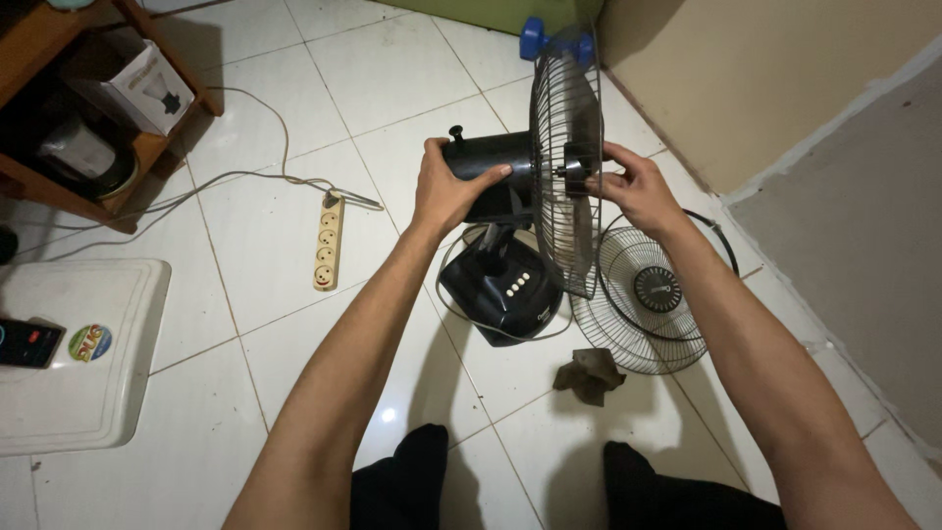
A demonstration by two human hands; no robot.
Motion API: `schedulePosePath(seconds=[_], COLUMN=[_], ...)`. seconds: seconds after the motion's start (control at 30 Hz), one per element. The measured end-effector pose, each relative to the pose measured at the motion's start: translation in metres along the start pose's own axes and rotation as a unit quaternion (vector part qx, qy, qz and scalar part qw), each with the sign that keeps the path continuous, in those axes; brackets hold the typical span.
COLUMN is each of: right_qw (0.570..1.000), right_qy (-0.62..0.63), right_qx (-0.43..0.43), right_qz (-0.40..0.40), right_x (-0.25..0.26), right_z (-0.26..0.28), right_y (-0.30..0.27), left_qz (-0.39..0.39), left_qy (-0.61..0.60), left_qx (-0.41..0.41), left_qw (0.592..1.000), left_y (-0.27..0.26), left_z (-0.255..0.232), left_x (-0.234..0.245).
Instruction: The person assembles a black pedestal fan on a tiled floor. They attach the fan blades to the motor hub, secure them with a nut, and then attach the front wire cage to the fan head.
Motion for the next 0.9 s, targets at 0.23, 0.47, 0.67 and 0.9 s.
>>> schedulePosePath(seconds=[0.23, 0.47, 0.67, 0.9], right_qw=[1.0, 0.997, 0.985, 0.944], right_qy=[-0.007, -0.065, -0.17, -0.309], right_qx=[-0.007, -0.042, 0.023, 0.109], right_qz=[0.019, -0.002, 0.018, 0.031], right_x=[-0.006, -0.004, -0.004, -0.011], right_z=[0.011, 0.011, 0.019, 0.045], right_y=[-0.001, -0.002, -0.007, -0.006], left_qz=[-0.001, 0.026, 0.013, -0.002], left_qy=[0.003, -0.066, -0.067, 0.002], left_qx=[-0.003, 0.024, 0.001, -0.045], left_qw=[1.0, 0.997, 0.998, 0.999], left_y=[0.003, 0.004, 0.008, 0.026], left_z=[0.002, 0.006, 0.011, 0.026], left_x=[0.0, -0.005, -0.007, -0.012])
Point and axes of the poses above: each hand's wrist, its own y-axis towards the middle knuckle, its own x-axis out of the back of the hand, z = x × y, the point moved 9 cm from there along y, towards the middle knuckle, and after that the axes turned 9 degrees about y, right-handed, at the moved point
